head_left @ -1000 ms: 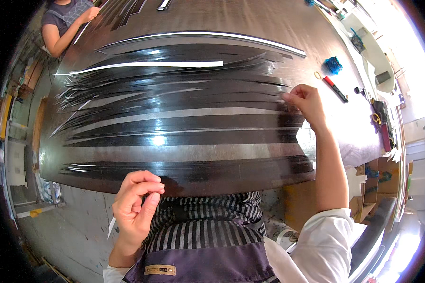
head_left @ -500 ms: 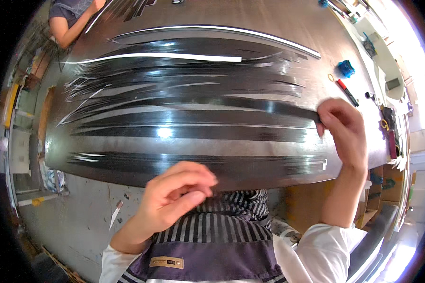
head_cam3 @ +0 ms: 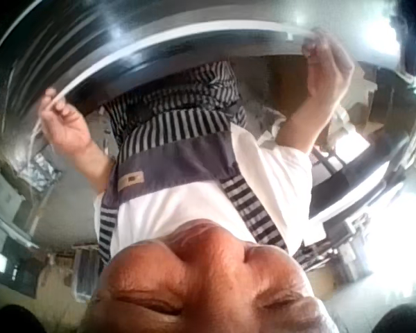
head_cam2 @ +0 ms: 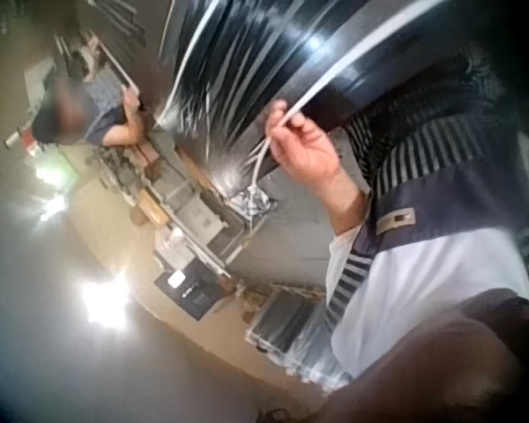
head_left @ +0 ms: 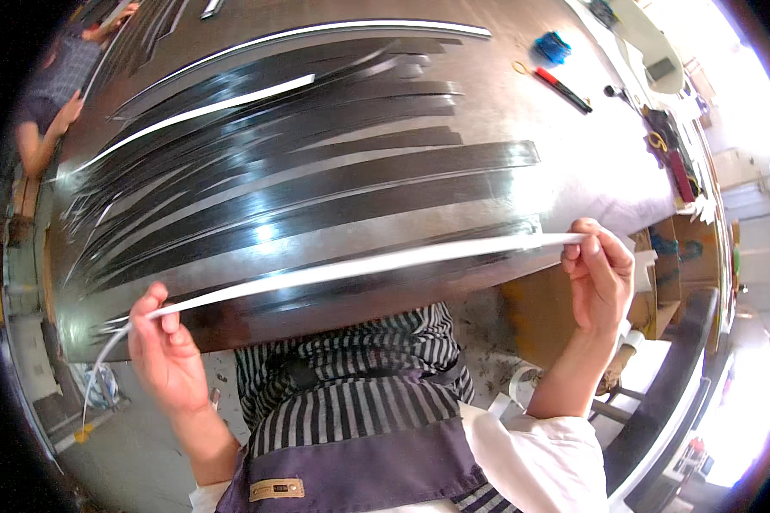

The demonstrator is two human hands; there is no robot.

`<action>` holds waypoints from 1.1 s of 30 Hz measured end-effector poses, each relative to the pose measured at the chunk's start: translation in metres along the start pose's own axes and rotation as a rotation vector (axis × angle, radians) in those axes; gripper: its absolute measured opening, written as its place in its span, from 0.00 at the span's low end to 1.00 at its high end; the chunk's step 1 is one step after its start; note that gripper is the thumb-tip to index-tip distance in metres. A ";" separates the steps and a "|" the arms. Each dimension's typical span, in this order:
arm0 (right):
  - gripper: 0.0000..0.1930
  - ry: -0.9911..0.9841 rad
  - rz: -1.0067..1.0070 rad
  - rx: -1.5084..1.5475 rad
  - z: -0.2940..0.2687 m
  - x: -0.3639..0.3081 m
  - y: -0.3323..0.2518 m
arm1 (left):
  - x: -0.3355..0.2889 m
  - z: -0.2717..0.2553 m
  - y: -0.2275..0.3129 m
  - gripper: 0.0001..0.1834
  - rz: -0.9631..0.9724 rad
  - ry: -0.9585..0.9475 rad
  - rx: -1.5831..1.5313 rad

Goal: The person applies long white adhesive strips onto dark metallic ribbons laid out on a large metal workbench. The person handles the strips one at a time, aligning them precisely with the edges of the metallic ribbons before pressing them down by hand.

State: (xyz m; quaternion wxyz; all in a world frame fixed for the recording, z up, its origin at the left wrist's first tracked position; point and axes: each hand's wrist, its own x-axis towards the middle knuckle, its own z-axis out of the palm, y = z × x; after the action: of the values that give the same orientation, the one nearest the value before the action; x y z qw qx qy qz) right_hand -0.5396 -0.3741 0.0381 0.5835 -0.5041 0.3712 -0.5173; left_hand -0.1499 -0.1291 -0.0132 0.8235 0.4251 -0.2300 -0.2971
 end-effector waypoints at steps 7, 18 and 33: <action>0.07 0.118 0.062 -0.248 -0.009 -0.001 0.017 | -0.020 0.000 0.003 0.11 0.082 0.086 0.734; 0.08 0.221 0.138 -0.578 0.006 0.003 0.031 | -0.013 0.009 0.001 0.02 0.085 0.073 1.113; 0.07 0.253 0.162 -0.717 0.011 0.003 0.032 | -0.013 0.006 -0.005 0.04 0.064 0.059 1.209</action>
State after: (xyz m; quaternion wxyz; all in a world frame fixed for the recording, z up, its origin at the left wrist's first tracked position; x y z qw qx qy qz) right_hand -0.5212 -0.3763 0.0093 0.3589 -0.5774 0.6362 -0.3649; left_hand -0.1652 -0.1259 -0.0160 0.4508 0.8186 -0.3476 -0.0770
